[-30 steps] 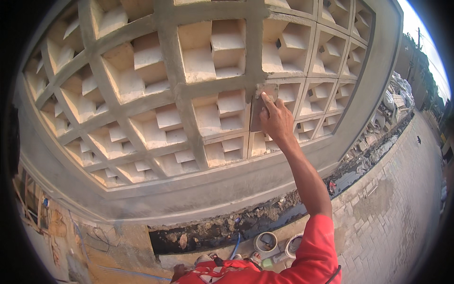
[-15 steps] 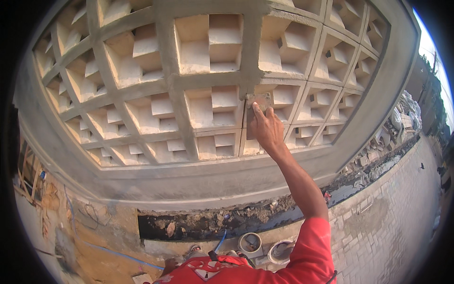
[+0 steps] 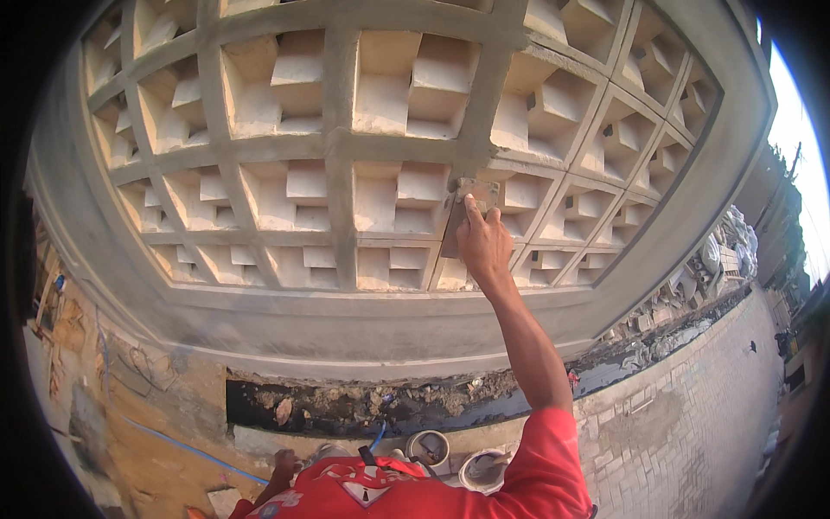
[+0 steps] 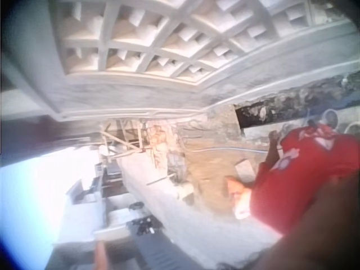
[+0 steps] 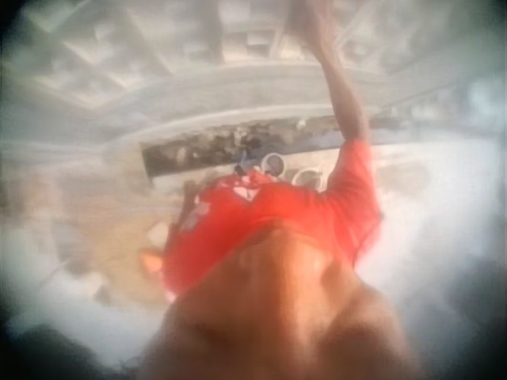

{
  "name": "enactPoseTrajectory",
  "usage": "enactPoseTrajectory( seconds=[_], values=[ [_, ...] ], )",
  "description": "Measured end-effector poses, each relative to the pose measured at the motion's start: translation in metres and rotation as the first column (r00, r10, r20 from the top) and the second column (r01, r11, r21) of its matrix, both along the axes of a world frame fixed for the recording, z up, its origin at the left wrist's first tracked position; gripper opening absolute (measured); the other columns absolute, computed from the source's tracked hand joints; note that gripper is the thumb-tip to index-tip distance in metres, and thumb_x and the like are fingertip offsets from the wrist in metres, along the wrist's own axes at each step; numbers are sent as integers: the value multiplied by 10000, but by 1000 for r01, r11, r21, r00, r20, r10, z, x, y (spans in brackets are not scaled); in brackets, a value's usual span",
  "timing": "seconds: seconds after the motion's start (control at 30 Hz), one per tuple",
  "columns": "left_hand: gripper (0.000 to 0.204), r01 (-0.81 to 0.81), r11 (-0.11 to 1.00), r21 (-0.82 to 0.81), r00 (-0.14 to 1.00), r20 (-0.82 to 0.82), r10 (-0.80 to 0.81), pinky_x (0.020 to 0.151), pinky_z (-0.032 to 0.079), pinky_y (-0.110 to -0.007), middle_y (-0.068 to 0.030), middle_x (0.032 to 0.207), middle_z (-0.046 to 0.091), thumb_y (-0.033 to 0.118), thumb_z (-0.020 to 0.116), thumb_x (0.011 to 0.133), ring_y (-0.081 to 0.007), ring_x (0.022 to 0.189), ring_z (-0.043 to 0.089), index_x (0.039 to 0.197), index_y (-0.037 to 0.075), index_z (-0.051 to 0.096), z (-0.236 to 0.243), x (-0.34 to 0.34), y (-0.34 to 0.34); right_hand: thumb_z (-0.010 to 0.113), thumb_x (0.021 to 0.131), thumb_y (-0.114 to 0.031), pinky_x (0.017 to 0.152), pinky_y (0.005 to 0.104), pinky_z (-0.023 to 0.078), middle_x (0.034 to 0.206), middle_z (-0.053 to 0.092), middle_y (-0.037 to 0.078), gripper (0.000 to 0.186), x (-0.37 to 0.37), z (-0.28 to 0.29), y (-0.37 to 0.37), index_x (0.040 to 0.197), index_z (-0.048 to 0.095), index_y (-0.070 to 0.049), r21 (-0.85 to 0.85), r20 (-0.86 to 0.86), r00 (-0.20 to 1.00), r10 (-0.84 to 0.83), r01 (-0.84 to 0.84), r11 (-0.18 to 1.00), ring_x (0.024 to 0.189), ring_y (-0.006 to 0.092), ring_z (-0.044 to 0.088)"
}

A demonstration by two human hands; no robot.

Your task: The person applies plaster to a geometrically patterned ceiling using a trowel. They repeatedly scoop plaster from a bucket and smooth it into the recessed sections of the ceiling.

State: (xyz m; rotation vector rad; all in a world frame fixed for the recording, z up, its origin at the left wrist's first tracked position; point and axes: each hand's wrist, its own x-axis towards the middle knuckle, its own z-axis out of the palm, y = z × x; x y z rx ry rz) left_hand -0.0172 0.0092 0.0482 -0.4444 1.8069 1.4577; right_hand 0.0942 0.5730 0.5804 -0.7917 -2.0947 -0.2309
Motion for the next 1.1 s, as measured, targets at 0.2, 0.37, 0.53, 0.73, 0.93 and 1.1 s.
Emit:
enactPoseTrajectory(
  seconds=[0.2,0.37,0.53,0.73,0.93,1.1],
  values=[
    [127,53,999,-11,999,-6,-53,387,430,-343,-104,703,580,84,615,819,-216,520,568,930,34,577,4,-7,-5,587,844,-149,641,431,505,869,549,171,460,-8,57,-4,1303,569,-153,98,-91,996,16,-7,995,698,321,613],
    [92,66,998,16,997,-42,-65,378,426,-340,-111,694,588,96,597,841,-203,501,561,856,5,595,-5,-19,-2,581,829,-141,646,422,525,871,556,183,471,-11,11,2,1299,576,-150,95,0,998,-62,62,994,688,332,620],
    [94,57,998,9,989,-134,-56,387,439,-333,-105,677,577,105,586,847,-200,525,569,833,12,589,-10,-17,6,600,819,-153,641,413,520,875,561,173,466,2,23,-12,1285,586,-152,6,30,998,-50,50,999,714,319,630],
    [105,167,986,8,983,-85,-165,395,455,-346,-98,688,576,127,608,817,-219,560,588,793,31,576,-17,-26,-5,598,847,-169,680,423,511,884,562,153,442,-26,56,-6,1289,582,-168,50,-54,997,-56,58,997,759,314,618],
    [107,355,934,42,871,-377,-315,401,444,-341,-97,696,586,114,621,793,-214,524,572,759,23,577,-35,-28,-8,608,820,-167,615,422,515,847,549,169,465,0,14,-12,1285,590,-159,-7,167,986,-18,20,1000,706,306,633],
    [155,386,219,-896,-203,-314,-928,604,521,-399,-87,718,638,220,721,673,-244,685,654,695,91,638,-36,-30,-23,621,809,-190,710,434,502,921,592,149,486,-8,113,-9,1293,583,-172,76,-123,992,-27,37,996,786,305,621]
  ],
)
